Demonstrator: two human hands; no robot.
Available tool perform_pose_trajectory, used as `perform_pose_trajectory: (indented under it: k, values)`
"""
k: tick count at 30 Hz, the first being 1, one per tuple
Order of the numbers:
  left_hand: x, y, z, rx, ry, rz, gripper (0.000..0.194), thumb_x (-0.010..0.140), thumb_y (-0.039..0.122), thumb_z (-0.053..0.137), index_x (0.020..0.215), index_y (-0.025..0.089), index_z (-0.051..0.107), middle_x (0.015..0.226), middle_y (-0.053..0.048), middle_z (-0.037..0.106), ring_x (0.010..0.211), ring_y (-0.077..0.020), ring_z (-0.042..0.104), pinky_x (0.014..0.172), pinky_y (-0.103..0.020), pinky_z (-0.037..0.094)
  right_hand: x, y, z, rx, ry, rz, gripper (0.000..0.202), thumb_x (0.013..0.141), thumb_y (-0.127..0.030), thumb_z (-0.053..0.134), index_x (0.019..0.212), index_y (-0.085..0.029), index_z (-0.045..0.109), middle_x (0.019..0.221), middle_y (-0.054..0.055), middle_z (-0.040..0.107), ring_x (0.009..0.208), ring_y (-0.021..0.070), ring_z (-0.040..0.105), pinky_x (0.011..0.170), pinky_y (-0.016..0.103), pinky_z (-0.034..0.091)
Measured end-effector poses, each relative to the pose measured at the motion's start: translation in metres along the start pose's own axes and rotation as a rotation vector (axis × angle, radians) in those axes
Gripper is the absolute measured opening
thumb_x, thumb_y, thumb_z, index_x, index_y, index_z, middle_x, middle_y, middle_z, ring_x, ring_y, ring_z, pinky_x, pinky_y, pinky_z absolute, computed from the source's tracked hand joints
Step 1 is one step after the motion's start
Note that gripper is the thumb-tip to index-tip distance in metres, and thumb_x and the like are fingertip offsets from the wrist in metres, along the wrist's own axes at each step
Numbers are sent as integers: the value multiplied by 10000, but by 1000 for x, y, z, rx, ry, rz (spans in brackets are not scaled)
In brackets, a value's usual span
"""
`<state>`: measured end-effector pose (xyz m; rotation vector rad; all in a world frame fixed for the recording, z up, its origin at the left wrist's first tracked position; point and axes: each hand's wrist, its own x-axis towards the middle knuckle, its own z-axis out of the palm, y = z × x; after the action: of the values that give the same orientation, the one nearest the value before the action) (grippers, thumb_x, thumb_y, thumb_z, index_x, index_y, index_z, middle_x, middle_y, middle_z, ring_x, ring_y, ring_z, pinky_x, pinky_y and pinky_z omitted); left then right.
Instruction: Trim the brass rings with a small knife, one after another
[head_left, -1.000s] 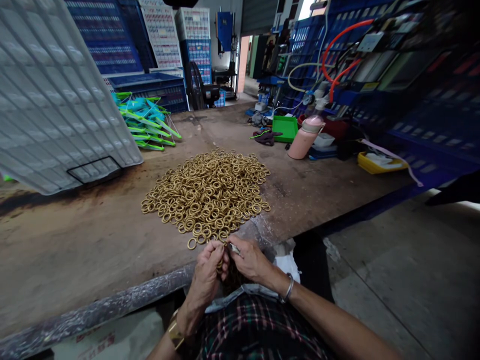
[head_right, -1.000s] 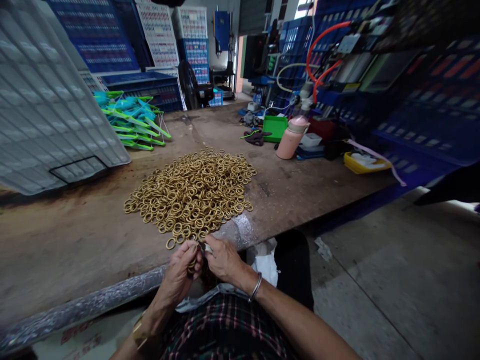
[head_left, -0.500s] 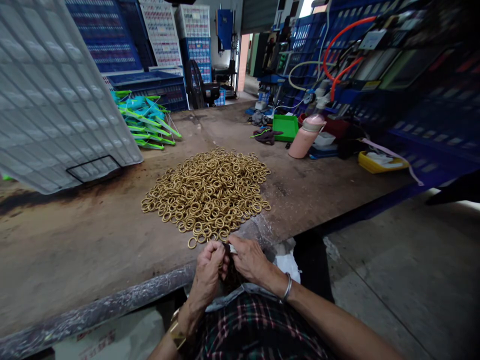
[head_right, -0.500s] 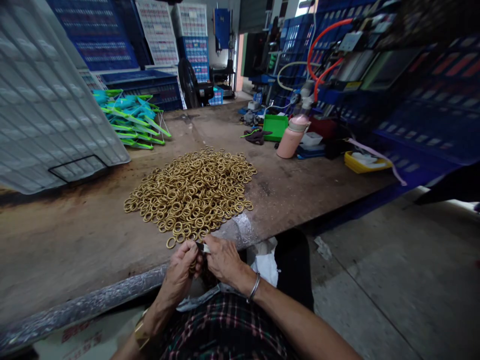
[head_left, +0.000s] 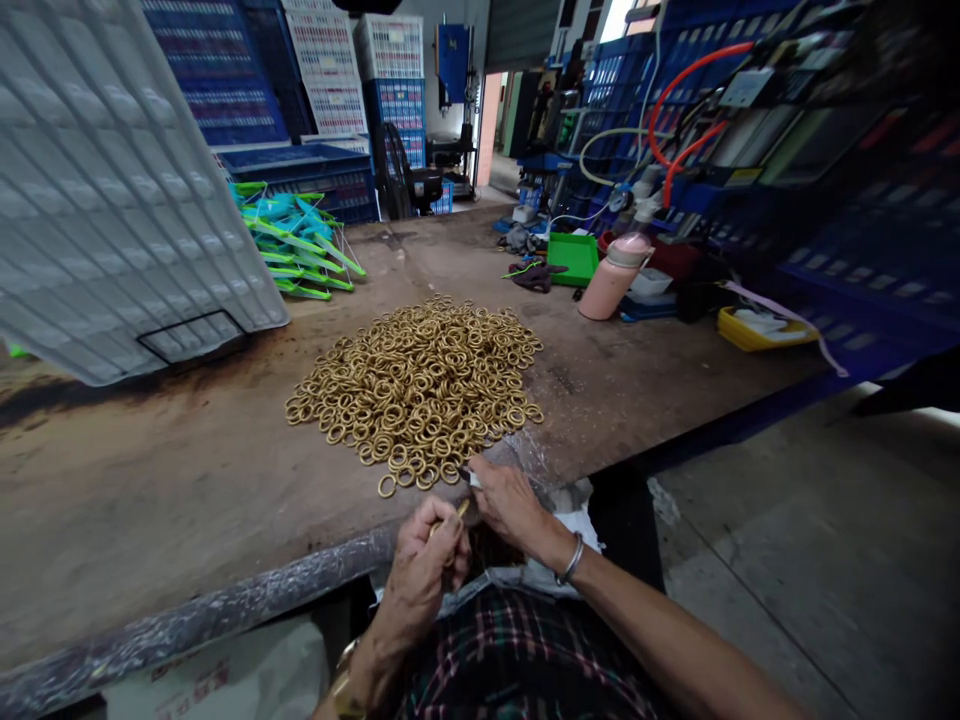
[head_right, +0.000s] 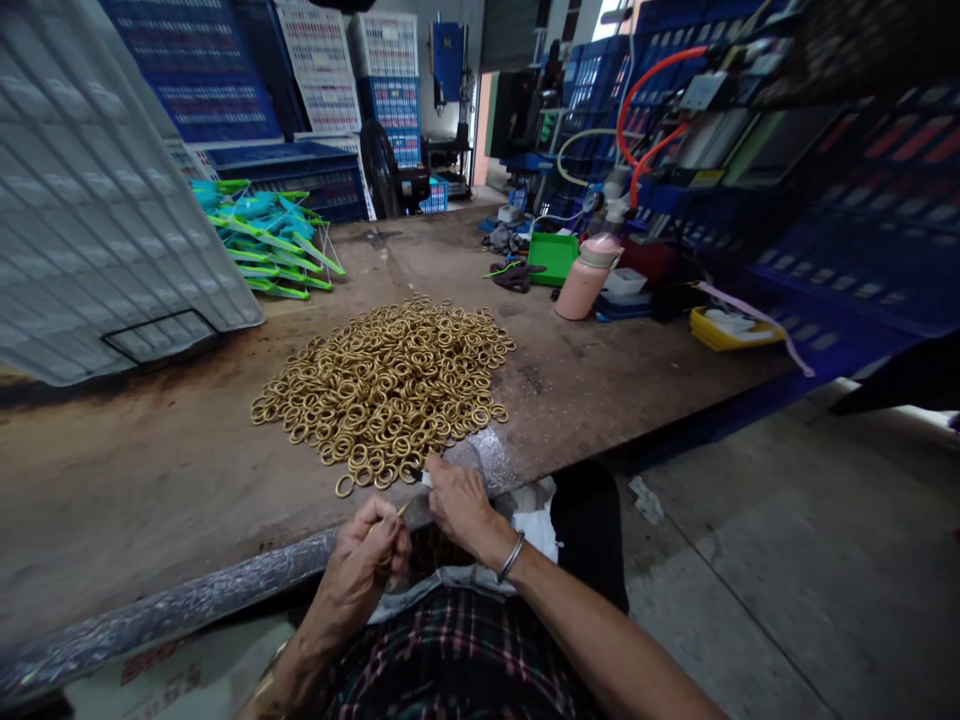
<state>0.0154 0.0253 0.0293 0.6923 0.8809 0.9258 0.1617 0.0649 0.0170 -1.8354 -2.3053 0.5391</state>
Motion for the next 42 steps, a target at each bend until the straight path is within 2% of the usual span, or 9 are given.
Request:
perform_pose_trajectory:
  k: [7,11,14,19,24,28,32,37,42]
  values:
    - [8,6,-3,-194,40,-35,277,746,401,632,796,144,538,806,-17,588,478,-37,429,349,-138,291,5,-13,13,48,85,-59,337,806,-182,441,1143,-165,440,997,73,630,825,189,563,633,280,284]
    - [10,10,-9,-246,54,-39,216,749,341,631,847,168,547,756,-6,588,482,-52,445,360,-146,300,7,-23,11,10,43,16,254,809,-172,454,1061,-183,479,979,61,642,813,195,575,615,287,263]
    - [14,11,-16,-332,56,-75,285,708,326,670,932,184,566,729,1,580,498,-66,464,368,-150,309,8,-26,10,-42,20,81,227,801,-114,436,1002,-196,503,961,47,651,786,187,586,601,287,249]
    - [23,9,-29,-436,-3,-95,225,713,353,677,711,146,590,735,-10,559,576,-77,505,399,-153,329,7,-18,20,-70,74,52,255,780,-54,399,962,-194,509,905,37,657,746,169,589,604,283,270]
    - [26,11,-34,-394,-107,-190,253,685,364,706,701,133,603,647,-21,574,473,-57,464,387,-163,308,4,-8,31,-68,127,-3,323,699,-25,409,956,-199,500,916,40,634,805,182,583,633,275,317]
    - [33,3,-39,-410,-205,-254,296,661,412,715,668,157,565,534,0,565,345,-37,380,319,-154,238,2,-7,39,-126,220,-12,345,702,-25,401,979,-209,493,887,39,618,746,179,570,616,276,329]
    - [39,-12,-45,-436,-286,-282,321,638,424,732,648,178,527,512,19,564,319,-47,403,295,-149,244,2,-8,45,-143,379,-72,298,734,-23,365,939,-201,486,780,31,593,647,162,541,569,264,332]
    - [42,-22,-50,-449,-285,-270,329,619,413,754,696,187,528,601,22,601,379,-58,499,331,-143,298,5,-9,45,-37,538,-138,209,813,-60,304,861,-193,459,666,10,541,563,140,506,517,238,347]
    - [43,-23,-52,-405,-293,-276,315,643,389,746,765,199,526,623,29,605,402,-62,530,357,-140,322,6,-8,46,58,597,-146,186,826,-93,294,891,-186,442,680,15,541,583,142,530,525,236,386]
